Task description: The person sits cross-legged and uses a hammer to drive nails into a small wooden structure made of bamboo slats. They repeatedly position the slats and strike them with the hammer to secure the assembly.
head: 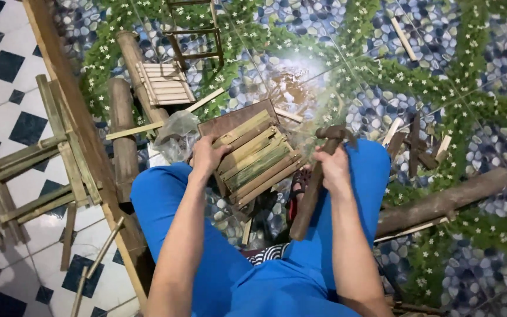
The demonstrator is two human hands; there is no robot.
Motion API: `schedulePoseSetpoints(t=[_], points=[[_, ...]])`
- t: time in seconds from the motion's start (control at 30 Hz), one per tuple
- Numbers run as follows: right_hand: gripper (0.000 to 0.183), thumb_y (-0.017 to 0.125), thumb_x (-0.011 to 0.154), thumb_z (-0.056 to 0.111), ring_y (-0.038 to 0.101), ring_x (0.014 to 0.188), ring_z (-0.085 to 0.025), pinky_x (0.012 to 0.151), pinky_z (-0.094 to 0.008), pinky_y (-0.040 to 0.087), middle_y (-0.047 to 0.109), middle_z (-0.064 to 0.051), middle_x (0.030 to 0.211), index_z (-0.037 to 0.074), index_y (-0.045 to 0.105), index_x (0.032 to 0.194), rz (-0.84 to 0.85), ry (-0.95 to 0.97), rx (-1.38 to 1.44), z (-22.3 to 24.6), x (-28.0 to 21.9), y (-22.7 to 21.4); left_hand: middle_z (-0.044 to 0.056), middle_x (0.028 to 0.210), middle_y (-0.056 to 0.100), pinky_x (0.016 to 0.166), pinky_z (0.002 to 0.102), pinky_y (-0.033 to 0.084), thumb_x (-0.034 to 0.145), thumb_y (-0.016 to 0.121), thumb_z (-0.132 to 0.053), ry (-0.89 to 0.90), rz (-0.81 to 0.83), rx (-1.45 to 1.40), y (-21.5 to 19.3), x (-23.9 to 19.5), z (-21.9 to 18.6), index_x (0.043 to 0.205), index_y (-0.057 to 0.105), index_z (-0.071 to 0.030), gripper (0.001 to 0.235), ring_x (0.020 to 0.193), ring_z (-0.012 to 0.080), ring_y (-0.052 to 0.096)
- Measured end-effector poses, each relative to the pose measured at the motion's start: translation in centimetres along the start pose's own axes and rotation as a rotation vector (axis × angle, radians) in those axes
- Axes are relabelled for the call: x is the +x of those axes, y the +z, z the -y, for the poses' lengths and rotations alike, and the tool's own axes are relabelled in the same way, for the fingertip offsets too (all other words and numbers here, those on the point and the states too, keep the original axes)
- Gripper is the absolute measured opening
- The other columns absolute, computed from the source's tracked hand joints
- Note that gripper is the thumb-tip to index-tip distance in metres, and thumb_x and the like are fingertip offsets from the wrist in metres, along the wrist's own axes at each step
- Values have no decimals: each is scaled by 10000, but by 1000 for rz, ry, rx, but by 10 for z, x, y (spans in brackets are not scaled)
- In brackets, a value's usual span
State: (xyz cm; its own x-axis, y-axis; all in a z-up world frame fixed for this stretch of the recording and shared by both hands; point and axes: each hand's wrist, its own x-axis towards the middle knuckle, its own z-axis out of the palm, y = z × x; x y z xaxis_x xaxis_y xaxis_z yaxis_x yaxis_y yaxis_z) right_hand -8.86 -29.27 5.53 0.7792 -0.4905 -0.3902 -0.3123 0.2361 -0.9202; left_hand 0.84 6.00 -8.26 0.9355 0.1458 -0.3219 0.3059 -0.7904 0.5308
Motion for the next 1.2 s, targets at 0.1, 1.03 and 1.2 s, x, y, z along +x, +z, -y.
schedulePoseSetpoints(t=[0.1, 1.03, 1.2], points=[[498, 674, 684, -15, 657, 1138, -455, 912, -637, 530, 698, -291, 1151, -60, 653, 1179, -16, -40, -501, -22, -12, 4, 43, 1135, 763, 931, 499, 573, 713, 956, -447, -102, 34, -140, -38, -39, -33, 1140, 777, -278, 492, 1150, 287, 707], [354, 579, 868, -33, 732, 774, -417, 563, -677, 626, 694, -163, 986, 85, 515, 1196, 226, 152, 274, 73, -22, 30, 235, 955, 751, 708, 534, 627, 782, 964, -189, -355, 138, -1244, -25, -67, -9, 1091, 738, 58, 455, 877, 371, 754], [378, 630, 862, 37, 588, 509, -232, 350, -399, 521, 634, -128, 781, 141, 631, 1226, 187, 178, 130, 32, 4, 22, 227, 1034, 749, 788, 533, 617, 758, 995, -235, -388, 104, -1335, -3, -52, 17, 1114, 720, 22, 518, 959, 348, 738]])
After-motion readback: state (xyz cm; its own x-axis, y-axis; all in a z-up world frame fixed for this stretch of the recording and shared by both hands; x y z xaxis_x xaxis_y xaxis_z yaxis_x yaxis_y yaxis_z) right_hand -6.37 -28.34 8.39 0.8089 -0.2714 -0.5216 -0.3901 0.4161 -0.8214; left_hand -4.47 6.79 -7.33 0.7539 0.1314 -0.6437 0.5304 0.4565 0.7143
